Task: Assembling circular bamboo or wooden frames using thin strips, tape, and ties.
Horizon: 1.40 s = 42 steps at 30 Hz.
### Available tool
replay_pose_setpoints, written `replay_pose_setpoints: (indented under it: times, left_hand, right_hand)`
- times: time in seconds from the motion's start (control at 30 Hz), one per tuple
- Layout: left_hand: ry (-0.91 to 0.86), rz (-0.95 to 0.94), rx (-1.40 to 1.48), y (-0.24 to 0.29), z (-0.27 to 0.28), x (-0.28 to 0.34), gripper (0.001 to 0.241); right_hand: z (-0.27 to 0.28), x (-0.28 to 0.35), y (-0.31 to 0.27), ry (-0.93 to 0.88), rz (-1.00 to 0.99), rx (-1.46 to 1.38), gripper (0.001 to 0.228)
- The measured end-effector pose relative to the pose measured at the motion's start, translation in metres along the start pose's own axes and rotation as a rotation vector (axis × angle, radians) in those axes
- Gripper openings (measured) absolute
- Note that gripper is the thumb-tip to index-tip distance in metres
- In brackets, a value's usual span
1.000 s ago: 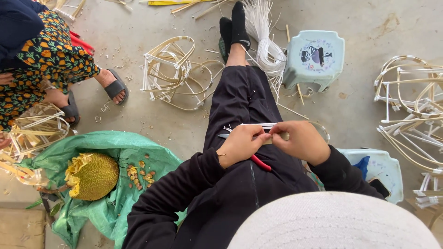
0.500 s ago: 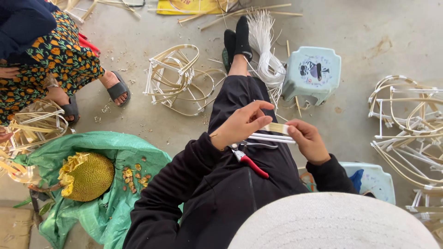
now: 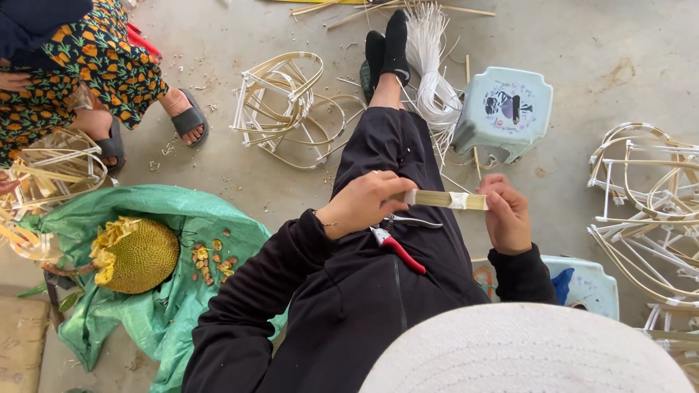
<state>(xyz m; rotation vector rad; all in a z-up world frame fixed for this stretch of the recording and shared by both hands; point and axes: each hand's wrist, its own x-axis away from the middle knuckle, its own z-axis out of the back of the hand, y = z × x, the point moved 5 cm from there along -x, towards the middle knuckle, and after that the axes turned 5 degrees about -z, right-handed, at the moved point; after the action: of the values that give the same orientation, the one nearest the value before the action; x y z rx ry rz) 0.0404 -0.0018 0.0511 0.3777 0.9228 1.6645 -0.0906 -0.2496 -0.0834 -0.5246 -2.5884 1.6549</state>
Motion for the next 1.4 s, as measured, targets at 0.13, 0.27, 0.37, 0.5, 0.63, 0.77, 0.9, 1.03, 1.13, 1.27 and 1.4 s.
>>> replay_pose_setpoints:
  times: [0.13, 0.27, 0.37, 0.5, 0.63, 0.77, 0.9, 1.03, 1.13, 1.27, 1.4]
  left_hand:
    - [0.205, -0.16, -0.258, -0.004, 0.007, 0.018, 0.026]
    - [0.109, -0.449, -0.615, -0.003, -0.013, 0.042, 0.013]
    - [-0.022, -0.472, -0.779, -0.011, -0.029, 0.056, 0.013]
    - [0.203, -0.368, -0.682, -0.001, -0.016, 0.06, 0.043]
    - [0.592, 0.113, 0.044, -0.039, 0.004, 0.054, 0.064]
    - [0.529, 0.442, 0.202, -0.04, 0.005, 0.025, 0.058]
    - [0.576, 0.515, 0.082, -0.048, 0.004, 0.028, 0.04]
    - [0.792, 0.136, -0.226, -0.036, 0.017, 0.031, 0.031]
    - [0.811, 0.189, -0.171, -0.029, 0.023, 0.038, 0.031]
    - [0.76, 0.298, 0.236, -0.037, 0.026, 0.037, 0.036]
    - [0.752, 0.306, 0.253, -0.047, 0.023, 0.039, 0.03]
  right_hand:
    - [0.007, -0.01, 0.007, 0.261, -0.332, 0.129, 0.045]
    - [-0.031, -0.01, -0.002, 0.436, -0.824, -0.295, 0.065]
    - [-0.009, -0.01, 0.035, 0.248, -0.728, -0.594, 0.065]
    - [-0.002, -0.008, 0.038, 0.083, -0.534, -0.716, 0.051]
    - [-0.032, 0.007, 0.015, 0.029, -0.44, -0.589, 0.042]
    - [-0.054, 0.007, 0.002, -0.064, -0.361, -0.451, 0.03]
    - [-0.074, 0.016, -0.013, -0.027, -0.355, -0.17, 0.018]
    - [-0.102, 0.018, -0.041, 0.003, -0.336, 0.091, 0.033]
    - [-0.111, 0.035, -0.044, -0.012, -0.294, 0.216, 0.037]
    - [-0.111, 0.057, -0.034, 0.006, -0.216, 0.384, 0.037]
    - [-0.092, 0.066, -0.009, -0.053, -0.26, 0.388, 0.042]
